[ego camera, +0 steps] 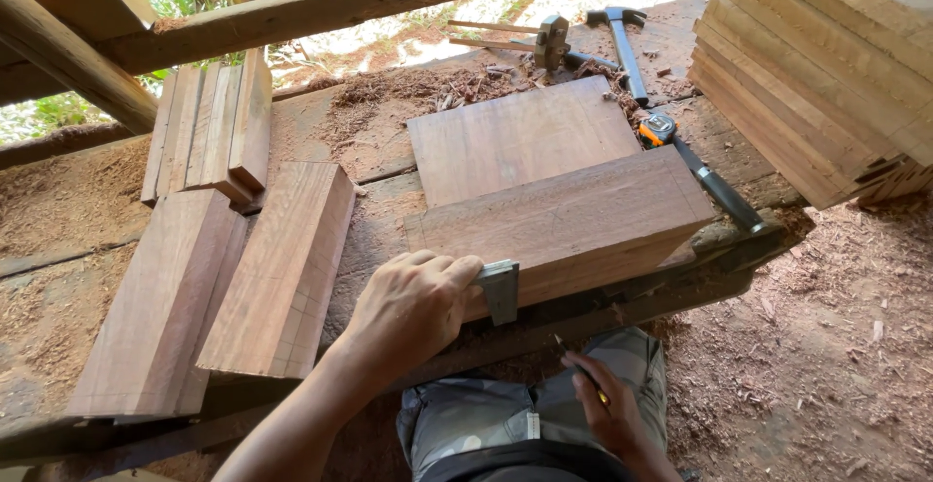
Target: The person uses a metal square and a pencil to draw straight lines on a rectangular wooden plank. They reposition the square multiple times to mark different sections of the wood. After marking, the person picks up the plank and places it on a stack of other wooden pieces.
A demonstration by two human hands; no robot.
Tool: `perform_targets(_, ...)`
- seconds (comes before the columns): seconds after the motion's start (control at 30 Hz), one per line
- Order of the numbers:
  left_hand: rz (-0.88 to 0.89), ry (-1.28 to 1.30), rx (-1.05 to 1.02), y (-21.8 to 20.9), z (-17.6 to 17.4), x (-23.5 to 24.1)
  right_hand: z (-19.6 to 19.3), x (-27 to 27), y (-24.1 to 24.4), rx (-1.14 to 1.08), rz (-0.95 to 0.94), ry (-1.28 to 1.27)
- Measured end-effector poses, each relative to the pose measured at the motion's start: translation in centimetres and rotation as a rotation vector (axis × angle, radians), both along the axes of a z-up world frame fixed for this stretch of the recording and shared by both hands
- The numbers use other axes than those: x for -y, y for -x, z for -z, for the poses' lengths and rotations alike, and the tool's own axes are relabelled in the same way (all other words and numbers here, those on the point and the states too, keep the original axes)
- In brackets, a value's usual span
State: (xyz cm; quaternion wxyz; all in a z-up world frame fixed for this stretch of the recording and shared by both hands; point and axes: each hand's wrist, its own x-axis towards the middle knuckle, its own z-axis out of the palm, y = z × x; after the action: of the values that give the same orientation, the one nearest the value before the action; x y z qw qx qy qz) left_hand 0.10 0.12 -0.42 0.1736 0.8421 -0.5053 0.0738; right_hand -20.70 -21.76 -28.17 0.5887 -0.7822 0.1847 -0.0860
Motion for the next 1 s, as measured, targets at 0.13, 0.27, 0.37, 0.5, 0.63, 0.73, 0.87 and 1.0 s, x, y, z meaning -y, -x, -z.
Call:
perform_targets(0.13, -0.012, -0.009, 0.033, 0.1, 0.3, 0.1, -4.4, -0.1, -1.3, 0.156, -0.103, 0.114)
perform_targets(0.27, -0.051, -0.028, 0.045, 0.4, -0.1, 0.2, -8.3, -0.6, -2.3, 0.212, -0.106, 0.063)
perform_targets(0.37, -0.05, -0.02, 0.053, 0.7, -0.3, 0.1, -9.8, -1.1, -2.8, 0.167, -0.094, 0.079)
perform_targets(0.5, -0.034, -0.021, 0.069, 0.5, -0.7, 0.0, -10.3, -1.4, -3.5, 0.172, -0.099, 0.149)
perform_targets(0.63, -0.021, -0.013, 0.068, 0.3, -0.5, 0.0, -9.1, -1.2, -4.1, 0.183, -0.109, 0.172)
perform_targets(0.73, -0.014, -0.019, 0.054, 0.3, -0.4, 0.0, -9.4, -1.4, -4.6, 0.183, -0.113, 0.166)
perform_targets(0.87, -0.03, -0.019, 0.103, -0.4, 1.5, -0.3, -8.6, -1.3, -5.2, 0.215, -0.106, 0.218)
perform_targets(1.0, -0.045, -0.012, 0.142, -0.4, 1.8, -0.3, -7.6, -1.5, -5.8, 0.207, -0.092, 0.238)
